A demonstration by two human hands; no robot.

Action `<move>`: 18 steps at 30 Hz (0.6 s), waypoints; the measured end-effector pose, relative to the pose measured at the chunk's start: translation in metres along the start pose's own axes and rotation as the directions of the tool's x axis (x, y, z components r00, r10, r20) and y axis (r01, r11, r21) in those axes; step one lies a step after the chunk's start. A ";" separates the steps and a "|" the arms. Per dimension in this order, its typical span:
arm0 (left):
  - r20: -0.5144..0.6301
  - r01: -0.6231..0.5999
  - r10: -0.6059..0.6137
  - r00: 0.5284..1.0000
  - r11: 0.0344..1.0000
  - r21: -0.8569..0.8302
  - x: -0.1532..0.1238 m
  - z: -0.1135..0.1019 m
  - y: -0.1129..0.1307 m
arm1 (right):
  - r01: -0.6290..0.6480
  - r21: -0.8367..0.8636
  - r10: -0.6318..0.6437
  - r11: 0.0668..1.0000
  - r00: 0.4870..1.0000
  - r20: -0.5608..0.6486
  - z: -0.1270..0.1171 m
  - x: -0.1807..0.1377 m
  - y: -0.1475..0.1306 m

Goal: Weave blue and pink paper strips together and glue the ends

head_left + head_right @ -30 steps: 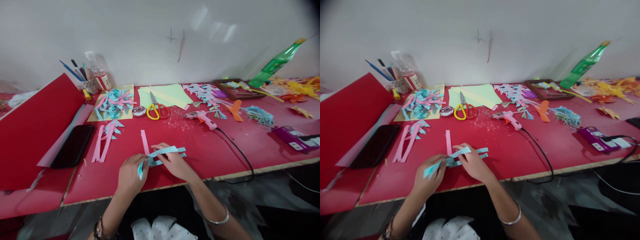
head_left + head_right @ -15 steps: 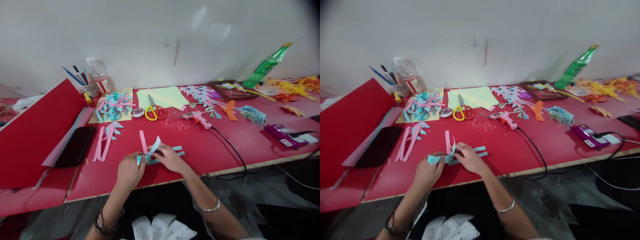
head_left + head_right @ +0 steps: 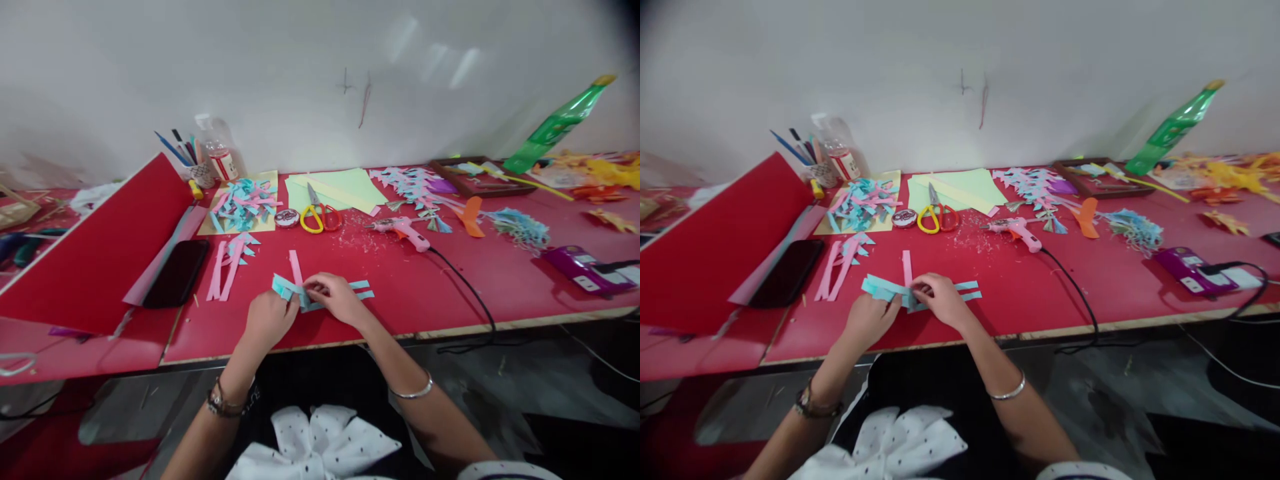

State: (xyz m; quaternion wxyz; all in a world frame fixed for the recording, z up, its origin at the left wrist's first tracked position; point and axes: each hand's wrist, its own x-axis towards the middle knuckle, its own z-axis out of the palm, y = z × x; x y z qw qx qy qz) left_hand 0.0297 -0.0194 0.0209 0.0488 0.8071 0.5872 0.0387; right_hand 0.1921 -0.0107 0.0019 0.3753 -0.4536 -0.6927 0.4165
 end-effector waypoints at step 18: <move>-0.029 0.036 -0.040 0.999 0.993 -0.116 0.000 -0.006 0.006 | 0.062 -0.038 -0.062 0.997 0.998 0.007 0.002 0.000 0.003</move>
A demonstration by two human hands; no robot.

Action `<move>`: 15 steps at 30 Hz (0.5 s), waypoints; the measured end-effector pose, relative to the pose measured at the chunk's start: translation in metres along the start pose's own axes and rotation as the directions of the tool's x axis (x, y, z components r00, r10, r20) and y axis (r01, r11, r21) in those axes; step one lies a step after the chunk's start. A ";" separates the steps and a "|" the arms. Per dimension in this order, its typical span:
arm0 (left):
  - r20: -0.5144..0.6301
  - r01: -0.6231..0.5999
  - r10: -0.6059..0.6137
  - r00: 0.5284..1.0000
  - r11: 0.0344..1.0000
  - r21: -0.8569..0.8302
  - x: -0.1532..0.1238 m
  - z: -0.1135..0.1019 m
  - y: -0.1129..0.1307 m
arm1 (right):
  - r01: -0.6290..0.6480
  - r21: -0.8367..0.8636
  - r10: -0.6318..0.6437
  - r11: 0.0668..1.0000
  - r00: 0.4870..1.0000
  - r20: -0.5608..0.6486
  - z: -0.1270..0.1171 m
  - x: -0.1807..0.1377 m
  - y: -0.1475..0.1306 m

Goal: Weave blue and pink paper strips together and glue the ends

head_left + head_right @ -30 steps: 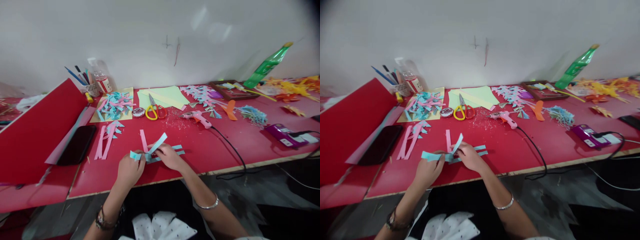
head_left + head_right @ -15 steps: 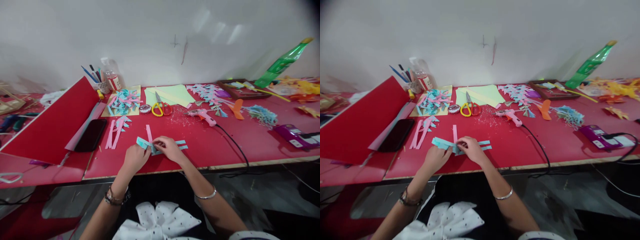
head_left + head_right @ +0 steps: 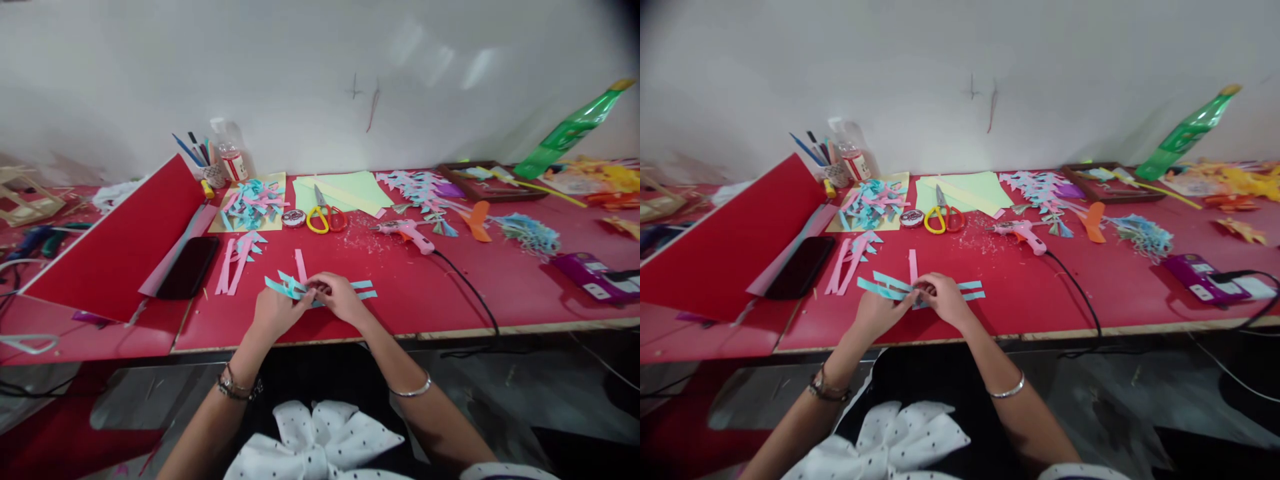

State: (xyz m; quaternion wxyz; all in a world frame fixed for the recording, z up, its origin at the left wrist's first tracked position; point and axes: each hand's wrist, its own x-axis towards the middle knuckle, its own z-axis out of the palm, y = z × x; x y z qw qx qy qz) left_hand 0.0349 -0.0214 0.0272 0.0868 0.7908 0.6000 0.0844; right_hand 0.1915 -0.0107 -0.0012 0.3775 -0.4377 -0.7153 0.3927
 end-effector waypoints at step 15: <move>-0.120 0.044 -0.034 0.992 0.995 0.085 0.004 0.014 -0.001 | -0.049 -0.052 0.047 0.997 0.998 -0.044 -0.001 0.001 0.002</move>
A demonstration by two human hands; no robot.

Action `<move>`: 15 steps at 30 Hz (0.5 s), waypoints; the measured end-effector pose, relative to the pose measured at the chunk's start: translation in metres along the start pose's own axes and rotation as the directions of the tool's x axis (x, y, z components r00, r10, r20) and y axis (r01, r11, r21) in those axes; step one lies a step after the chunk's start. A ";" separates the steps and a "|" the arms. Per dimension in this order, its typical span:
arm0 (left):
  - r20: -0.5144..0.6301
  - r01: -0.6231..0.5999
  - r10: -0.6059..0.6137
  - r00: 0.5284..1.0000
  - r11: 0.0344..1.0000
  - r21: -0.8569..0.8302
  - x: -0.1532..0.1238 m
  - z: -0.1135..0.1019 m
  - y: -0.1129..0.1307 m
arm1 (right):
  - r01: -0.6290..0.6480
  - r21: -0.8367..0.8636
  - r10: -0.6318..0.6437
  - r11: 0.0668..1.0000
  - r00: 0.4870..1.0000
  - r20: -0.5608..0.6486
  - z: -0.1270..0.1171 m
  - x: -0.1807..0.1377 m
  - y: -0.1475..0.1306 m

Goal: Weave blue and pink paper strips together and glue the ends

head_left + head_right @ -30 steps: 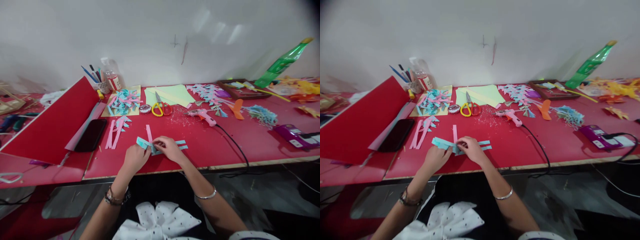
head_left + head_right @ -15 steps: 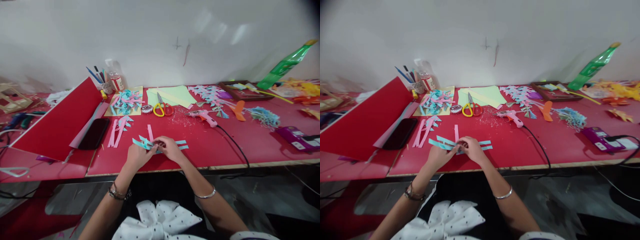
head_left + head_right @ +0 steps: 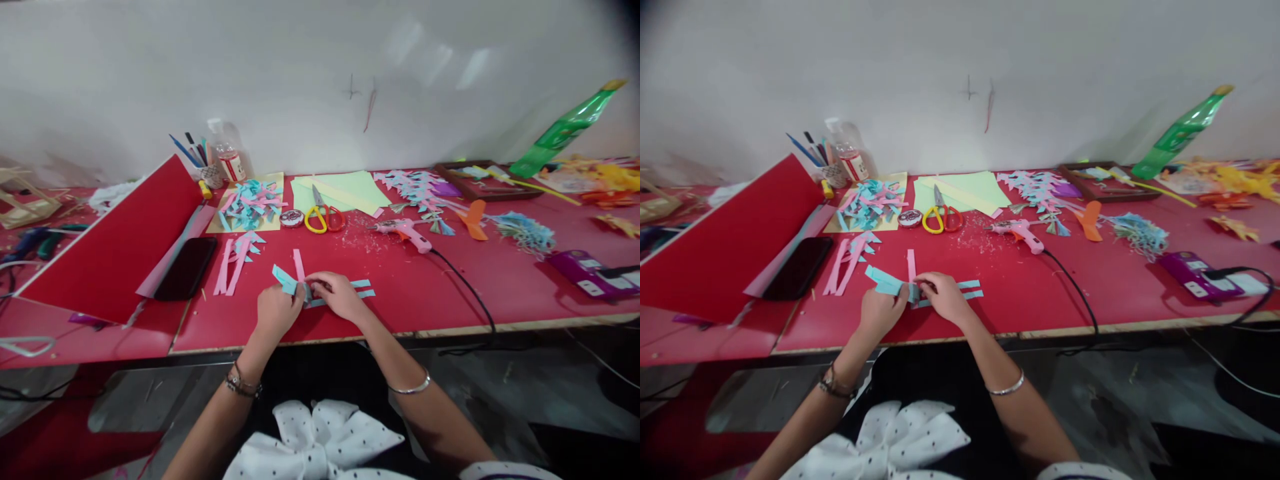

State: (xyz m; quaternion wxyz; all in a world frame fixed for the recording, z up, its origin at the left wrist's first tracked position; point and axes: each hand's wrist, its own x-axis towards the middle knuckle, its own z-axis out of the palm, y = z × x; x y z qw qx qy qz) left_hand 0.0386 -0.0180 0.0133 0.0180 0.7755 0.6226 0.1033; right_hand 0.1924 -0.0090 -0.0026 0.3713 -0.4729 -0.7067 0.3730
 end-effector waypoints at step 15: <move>-0.097 -0.057 0.056 0.994 0.998 -0.007 -0.002 0.010 -0.002 | -0.089 0.084 0.086 0.993 0.996 0.033 -0.004 0.000 -0.004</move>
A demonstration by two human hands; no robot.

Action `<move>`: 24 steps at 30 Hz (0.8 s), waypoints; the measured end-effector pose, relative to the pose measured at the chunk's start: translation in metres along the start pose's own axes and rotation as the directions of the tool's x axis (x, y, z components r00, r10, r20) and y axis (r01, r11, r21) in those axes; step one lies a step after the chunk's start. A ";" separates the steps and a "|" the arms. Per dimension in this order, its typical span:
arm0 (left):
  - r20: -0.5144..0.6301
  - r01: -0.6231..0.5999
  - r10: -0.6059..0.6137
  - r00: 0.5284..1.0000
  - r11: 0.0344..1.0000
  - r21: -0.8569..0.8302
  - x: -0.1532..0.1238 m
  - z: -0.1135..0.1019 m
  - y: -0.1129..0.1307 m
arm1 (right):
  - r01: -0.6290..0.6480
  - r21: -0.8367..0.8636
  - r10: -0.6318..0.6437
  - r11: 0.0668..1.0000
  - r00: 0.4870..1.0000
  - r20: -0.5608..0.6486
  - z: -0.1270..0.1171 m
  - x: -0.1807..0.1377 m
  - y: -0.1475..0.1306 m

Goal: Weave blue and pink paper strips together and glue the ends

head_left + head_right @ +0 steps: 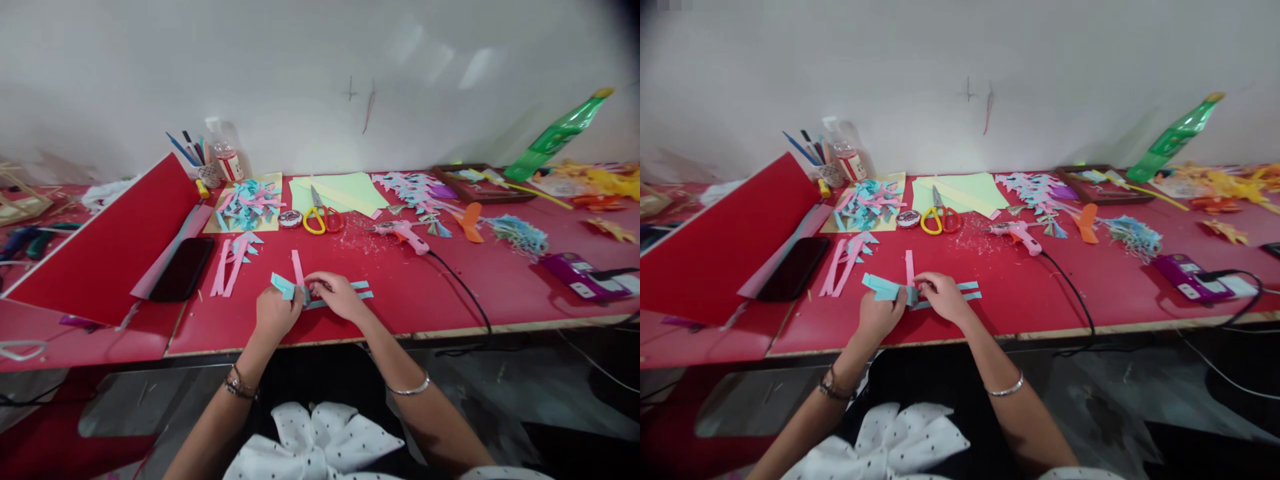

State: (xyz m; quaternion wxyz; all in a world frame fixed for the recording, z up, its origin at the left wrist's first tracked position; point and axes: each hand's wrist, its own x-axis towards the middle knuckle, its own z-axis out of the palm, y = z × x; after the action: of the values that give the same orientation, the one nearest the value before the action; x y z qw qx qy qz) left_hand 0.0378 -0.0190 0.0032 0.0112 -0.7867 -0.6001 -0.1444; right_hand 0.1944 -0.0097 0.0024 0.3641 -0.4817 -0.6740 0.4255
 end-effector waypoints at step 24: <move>-0.084 -0.060 0.055 0.995 0.997 -0.057 -0.003 0.000 0.000 | 0.044 0.176 -0.033 0.983 0.997 -0.065 -0.040 0.033 -0.024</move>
State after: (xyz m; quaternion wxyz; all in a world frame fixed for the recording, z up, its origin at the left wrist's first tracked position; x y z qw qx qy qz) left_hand 0.0378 -0.0215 0.0022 0.0167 -0.7970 -0.5718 -0.1940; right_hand 0.2135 0.0268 0.0426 0.4344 -0.4472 -0.6311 0.4616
